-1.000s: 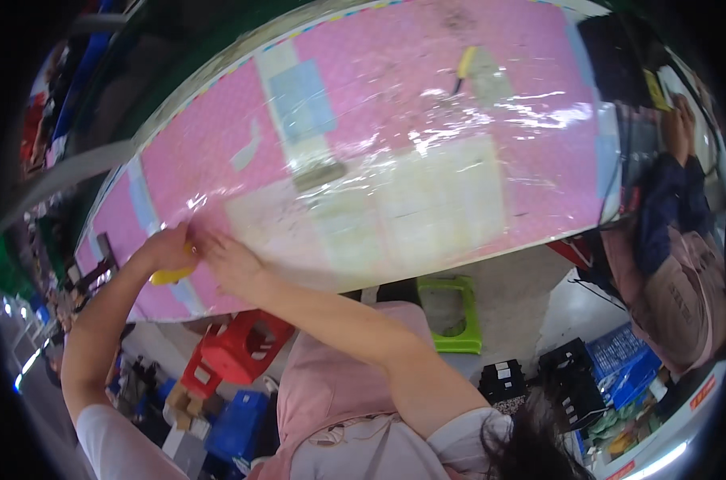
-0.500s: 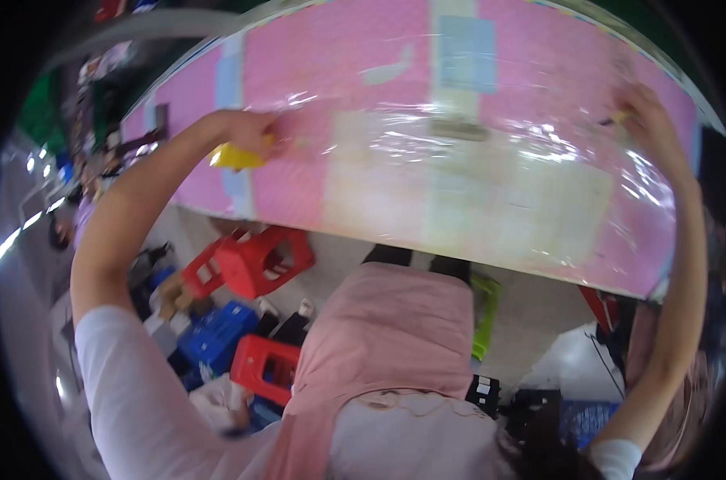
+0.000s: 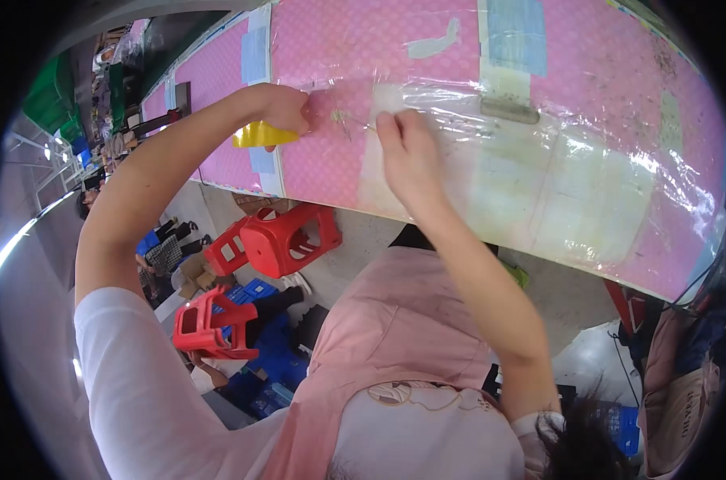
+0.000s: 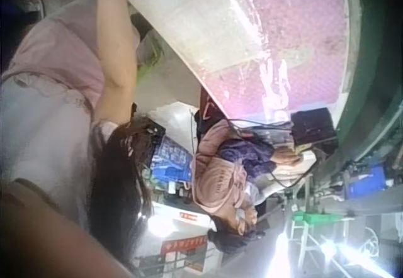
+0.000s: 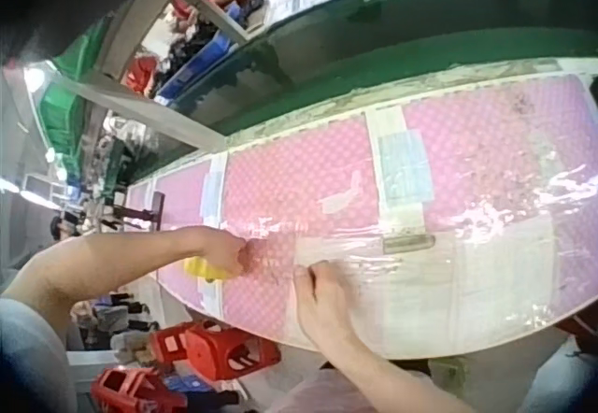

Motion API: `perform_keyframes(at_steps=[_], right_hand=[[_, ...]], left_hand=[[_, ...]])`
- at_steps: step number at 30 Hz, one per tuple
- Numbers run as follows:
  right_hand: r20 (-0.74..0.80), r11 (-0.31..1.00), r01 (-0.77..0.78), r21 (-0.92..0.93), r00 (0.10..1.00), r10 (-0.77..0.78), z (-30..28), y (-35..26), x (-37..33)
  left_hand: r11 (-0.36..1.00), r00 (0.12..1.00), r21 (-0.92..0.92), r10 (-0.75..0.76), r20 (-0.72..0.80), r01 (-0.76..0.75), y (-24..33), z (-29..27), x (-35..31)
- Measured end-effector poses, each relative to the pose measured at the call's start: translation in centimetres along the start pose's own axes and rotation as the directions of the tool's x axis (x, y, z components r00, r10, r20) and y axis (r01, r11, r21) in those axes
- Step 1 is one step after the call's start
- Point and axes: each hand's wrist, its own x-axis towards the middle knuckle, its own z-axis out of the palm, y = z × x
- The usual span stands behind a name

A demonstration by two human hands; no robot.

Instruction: Applying a clear protective adhesive film to a large patterned surface and trimming the edges with a utility knife.

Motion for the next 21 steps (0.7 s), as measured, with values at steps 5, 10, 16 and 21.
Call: perform_keyframes(at_steps=[5,10,16,21], right_hand=[[-0.268,0.98,0.153,0.125,0.957,-0.115,6.8,1.2,0.4],[-0.244,0.992,0.124,-0.011,0.962,-0.123,8.2,2.1,0.0],[-0.025,0.944,0.018,-0.33,0.999,-0.028,8.7,1.6,-0.1],[0.053,0.913,0.138,-0.383,0.99,-0.127,8.9,1.6,0.1]], left_hand=[[0.996,0.993,-0.004,-0.087,-0.08,0.087,-0.4,0.9,-0.1],[0.984,0.995,-0.175,0.019,-0.103,-0.037,-2.1,1.4,-1.2],[0.94,0.992,-0.317,0.125,-0.011,-0.122,-4.7,1.2,1.0],[0.918,0.992,-0.377,0.12,-0.029,-0.122,-4.7,0.9,1.0]])
